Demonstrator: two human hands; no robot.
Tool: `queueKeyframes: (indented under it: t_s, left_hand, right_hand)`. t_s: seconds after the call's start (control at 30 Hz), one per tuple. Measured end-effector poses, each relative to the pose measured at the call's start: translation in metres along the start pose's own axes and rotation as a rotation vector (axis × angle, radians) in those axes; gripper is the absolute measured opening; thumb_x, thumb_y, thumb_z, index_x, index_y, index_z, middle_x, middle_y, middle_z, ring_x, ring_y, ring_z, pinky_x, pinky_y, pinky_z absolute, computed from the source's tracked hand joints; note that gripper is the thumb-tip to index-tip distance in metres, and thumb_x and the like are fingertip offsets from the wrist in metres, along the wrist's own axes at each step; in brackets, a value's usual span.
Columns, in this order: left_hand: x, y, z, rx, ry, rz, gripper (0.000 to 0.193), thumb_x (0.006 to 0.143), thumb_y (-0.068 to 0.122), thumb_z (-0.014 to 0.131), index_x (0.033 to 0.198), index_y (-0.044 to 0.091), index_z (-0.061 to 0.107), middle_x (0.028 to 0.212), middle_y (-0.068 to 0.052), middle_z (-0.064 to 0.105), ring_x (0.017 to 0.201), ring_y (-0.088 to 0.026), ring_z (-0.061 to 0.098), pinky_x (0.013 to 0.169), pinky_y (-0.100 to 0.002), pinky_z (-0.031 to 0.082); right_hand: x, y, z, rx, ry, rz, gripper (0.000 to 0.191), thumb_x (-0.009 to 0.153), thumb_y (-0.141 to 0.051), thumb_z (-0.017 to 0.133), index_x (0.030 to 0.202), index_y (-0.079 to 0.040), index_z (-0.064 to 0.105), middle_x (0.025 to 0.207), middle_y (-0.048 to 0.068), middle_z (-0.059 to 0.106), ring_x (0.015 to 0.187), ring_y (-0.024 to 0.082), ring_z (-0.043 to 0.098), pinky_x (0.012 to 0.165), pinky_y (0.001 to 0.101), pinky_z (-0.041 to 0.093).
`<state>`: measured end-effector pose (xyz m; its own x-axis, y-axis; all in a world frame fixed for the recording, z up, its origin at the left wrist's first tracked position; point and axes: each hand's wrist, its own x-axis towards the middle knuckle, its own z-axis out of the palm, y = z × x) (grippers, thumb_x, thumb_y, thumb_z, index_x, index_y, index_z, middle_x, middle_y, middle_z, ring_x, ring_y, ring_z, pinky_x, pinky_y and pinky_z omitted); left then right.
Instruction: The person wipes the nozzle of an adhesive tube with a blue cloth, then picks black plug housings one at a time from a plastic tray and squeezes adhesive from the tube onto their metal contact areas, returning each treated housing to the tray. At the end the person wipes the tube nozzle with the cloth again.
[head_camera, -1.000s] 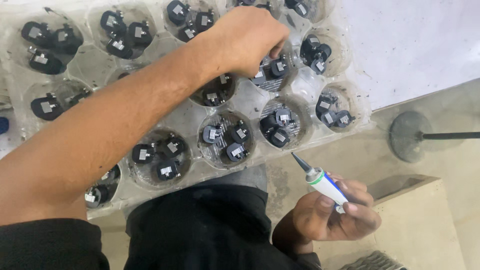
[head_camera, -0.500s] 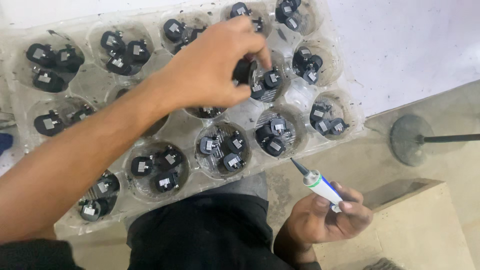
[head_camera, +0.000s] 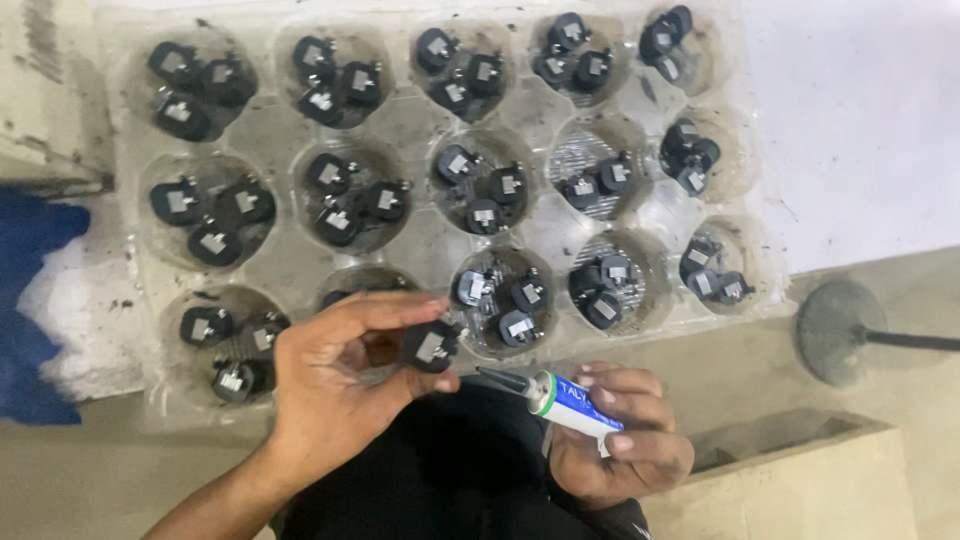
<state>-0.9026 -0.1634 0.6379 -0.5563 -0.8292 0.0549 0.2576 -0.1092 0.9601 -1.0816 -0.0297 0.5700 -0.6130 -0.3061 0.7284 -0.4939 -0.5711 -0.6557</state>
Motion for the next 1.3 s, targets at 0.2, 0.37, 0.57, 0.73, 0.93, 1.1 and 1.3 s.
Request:
queueKeyframes:
  t_s: [0.2,0.37,0.57,0.73,0.93,1.1,1.3]
  left_hand:
    - [0.001,0.003,-0.021,-0.019,0.032,0.026,0.046,0.083,-0.02,0.074,0.125,0.0,0.07,0.127,-0.011,0.065,0.109,-0.019,0.073,0.092,-0.032,0.067]
    - [-0.007,0.012,-0.024,0.004,0.059,0.029,0.054,0.081,-0.024,0.067,0.129,0.001,0.069,0.127,-0.01,0.064,0.106,-0.018,0.074,0.091,-0.03,0.068]
    - [-0.011,0.026,-0.028,0.003,0.012,0.039,0.057,0.081,-0.026,0.065,0.132,0.001,0.067,0.13,-0.011,0.063,0.108,-0.017,0.073,0.093,-0.031,0.068]
    - [-0.001,0.032,-0.032,-0.053,-0.007,-0.008,0.056,0.084,-0.026,0.064,0.133,0.001,0.067,0.124,-0.009,0.062,0.105,-0.016,0.071,0.092,-0.031,0.068]
    - [0.006,0.04,-0.034,-0.102,-0.01,-0.041,0.056,0.083,-0.026,0.063,0.132,0.001,0.067,0.123,-0.008,0.062,0.105,-0.016,0.071,0.093,-0.032,0.068]
    - [0.007,0.044,-0.037,-0.098,-0.004,-0.039,0.055,0.084,-0.025,0.066,0.133,0.001,0.067,0.122,-0.007,0.062,0.106,-0.015,0.071,0.094,-0.031,0.068]
    - [0.002,0.048,-0.036,-0.083,0.007,-0.031,0.055,0.084,-0.024,0.067,0.133,0.001,0.067,0.122,-0.007,0.062,0.107,-0.015,0.071,0.095,-0.031,0.066]
  right_hand:
    - [-0.004,-0.001,0.027,-0.172,-0.08,-0.098,0.032,0.09,-0.007,0.076,0.102,-0.014,0.047,0.094,0.009,0.064,0.087,0.028,0.068,0.078,0.0398,0.067]
    - [0.0,-0.015,0.039,-0.201,-0.077,-0.11,0.032,0.091,-0.007,0.076,0.102,-0.014,0.047,0.095,0.009,0.061,0.089,0.027,0.069,0.078,0.0372,0.068]
    - [0.011,-0.03,0.05,-0.263,-0.207,-0.154,0.034,0.083,0.003,0.078,0.093,-0.012,0.05,0.093,0.01,0.062,0.093,0.029,0.069,0.074,0.0422,0.071]
    - [0.022,-0.03,0.062,-0.23,-0.22,-0.181,0.03,0.082,0.003,0.079,0.089,-0.01,0.053,0.092,0.01,0.062,0.091,0.029,0.068,0.072,0.0435,0.071]
    - [0.037,-0.032,0.067,-0.239,-0.262,-0.217,0.028,0.08,0.005,0.076,0.089,-0.009,0.054,0.089,0.012,0.062,0.088,0.03,0.068,0.074,0.044,0.07]
    - [0.039,-0.033,0.069,-0.233,-0.267,-0.225,0.026,0.08,0.006,0.074,0.089,-0.009,0.054,0.088,0.012,0.062,0.087,0.029,0.067,0.072,0.0427,0.071]
    - [0.036,-0.039,0.07,-0.241,-0.258,-0.234,0.029,0.079,0.007,0.075,0.089,-0.009,0.053,0.087,0.012,0.061,0.087,0.029,0.067,0.07,0.0418,0.071]
